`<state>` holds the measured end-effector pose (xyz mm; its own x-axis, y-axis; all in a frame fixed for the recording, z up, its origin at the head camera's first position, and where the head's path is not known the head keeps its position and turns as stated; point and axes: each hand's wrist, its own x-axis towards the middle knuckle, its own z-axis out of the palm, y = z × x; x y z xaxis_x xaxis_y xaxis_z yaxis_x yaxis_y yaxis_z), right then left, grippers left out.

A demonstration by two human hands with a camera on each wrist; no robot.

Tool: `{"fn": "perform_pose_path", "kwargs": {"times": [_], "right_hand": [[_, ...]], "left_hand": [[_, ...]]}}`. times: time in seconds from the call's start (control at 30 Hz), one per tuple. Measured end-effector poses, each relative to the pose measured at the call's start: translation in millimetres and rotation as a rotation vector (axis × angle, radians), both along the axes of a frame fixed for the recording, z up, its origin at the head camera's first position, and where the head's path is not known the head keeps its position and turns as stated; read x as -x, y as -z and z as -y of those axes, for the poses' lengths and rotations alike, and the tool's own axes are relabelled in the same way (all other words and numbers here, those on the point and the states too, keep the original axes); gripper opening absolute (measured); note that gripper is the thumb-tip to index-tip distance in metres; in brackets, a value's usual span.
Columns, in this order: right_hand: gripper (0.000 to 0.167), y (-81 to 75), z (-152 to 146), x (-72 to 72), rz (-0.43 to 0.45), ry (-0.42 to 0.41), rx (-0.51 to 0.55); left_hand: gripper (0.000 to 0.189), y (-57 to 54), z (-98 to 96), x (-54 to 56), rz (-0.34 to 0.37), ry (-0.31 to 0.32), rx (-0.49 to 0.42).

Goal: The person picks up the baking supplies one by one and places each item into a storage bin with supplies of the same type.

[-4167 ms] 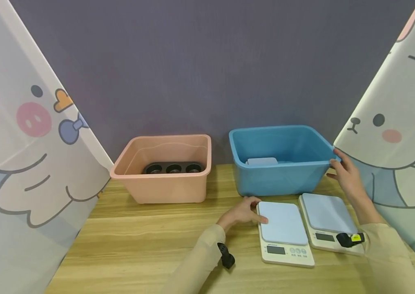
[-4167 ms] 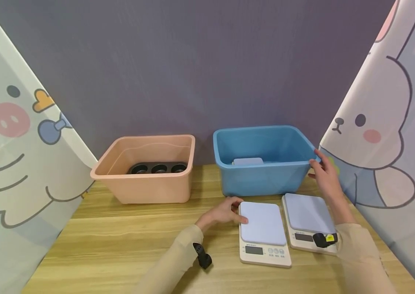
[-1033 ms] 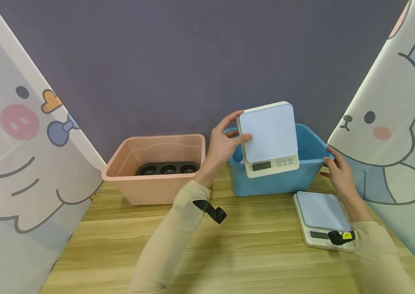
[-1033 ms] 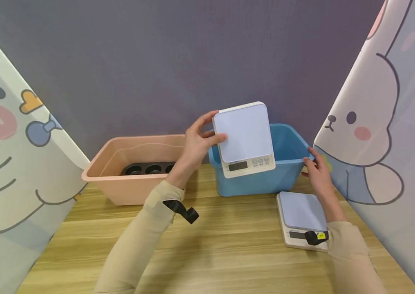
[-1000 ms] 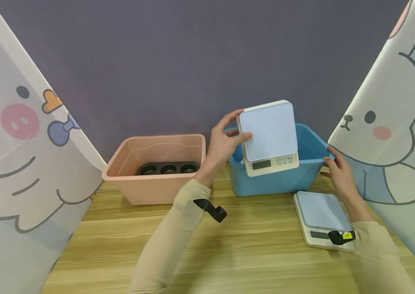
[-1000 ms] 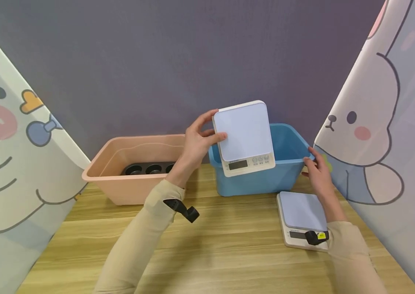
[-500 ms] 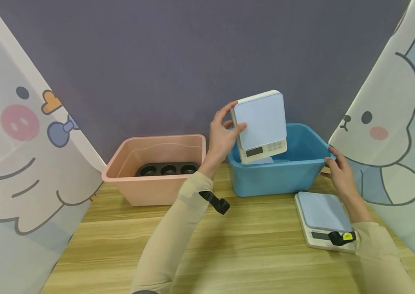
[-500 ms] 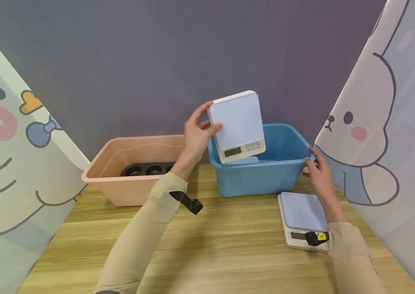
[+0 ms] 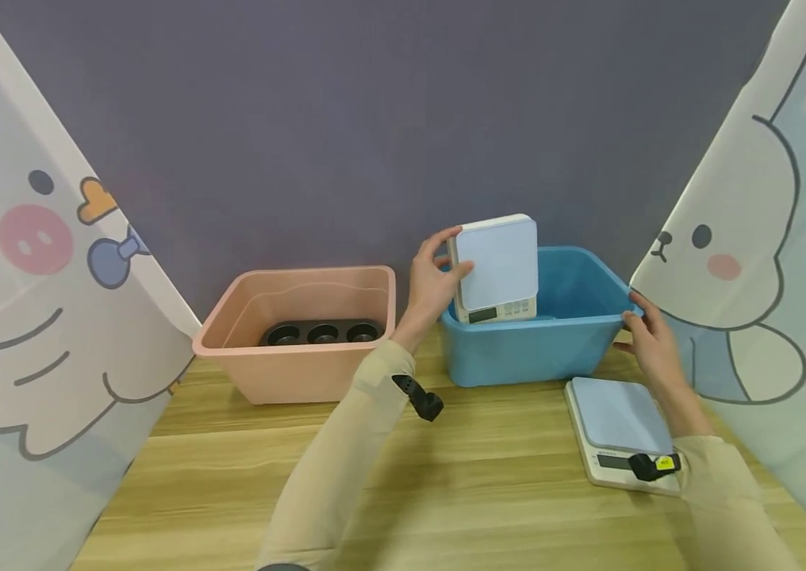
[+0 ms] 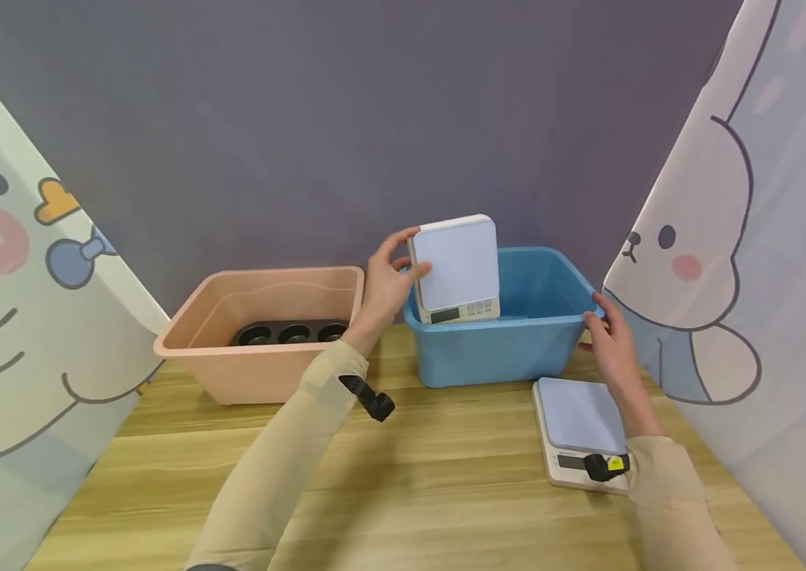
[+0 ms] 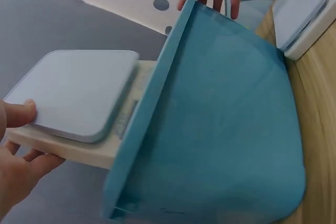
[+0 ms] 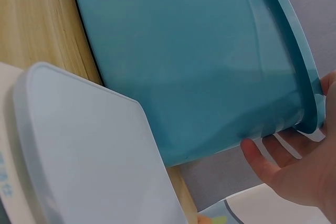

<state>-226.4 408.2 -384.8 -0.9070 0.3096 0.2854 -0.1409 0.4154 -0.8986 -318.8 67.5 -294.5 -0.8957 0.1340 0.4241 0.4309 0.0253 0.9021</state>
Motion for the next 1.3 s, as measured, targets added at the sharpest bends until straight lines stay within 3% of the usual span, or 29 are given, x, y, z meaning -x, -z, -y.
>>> {"fn": "perform_pose_path", "kwargs": {"times": [0.23,0.53,0.9,1.13,1.3], "right_hand": [[0.055,-5.0,0,3.3,-0.023,0.007,0.018],[0.055,-7.6,5,2.0,-0.017,0.011,-0.023],[0.056,-7.1,6,2.8,-0.02,0.004,-0.041],[0.055,-7.3,9,2.7,-0.033,-0.007,-0.044],[0.056,-7.3,8,2.9,-0.024,-0.003,-0.053]], "left_hand": [[0.049,11.5,-7.1,6.9,-0.022,0.015,0.144],[0.042,25.6,-12.5,0.1,-0.014,0.045,0.341],[0.041,28.0,-19.7,-6.5,-0.069,0.137,0.586],[0.046,27.6,-22.7,-14.1,-0.059,0.116,0.699],[0.05,25.2,-24.9,-16.6,-0.061,0.024,0.751]]}}
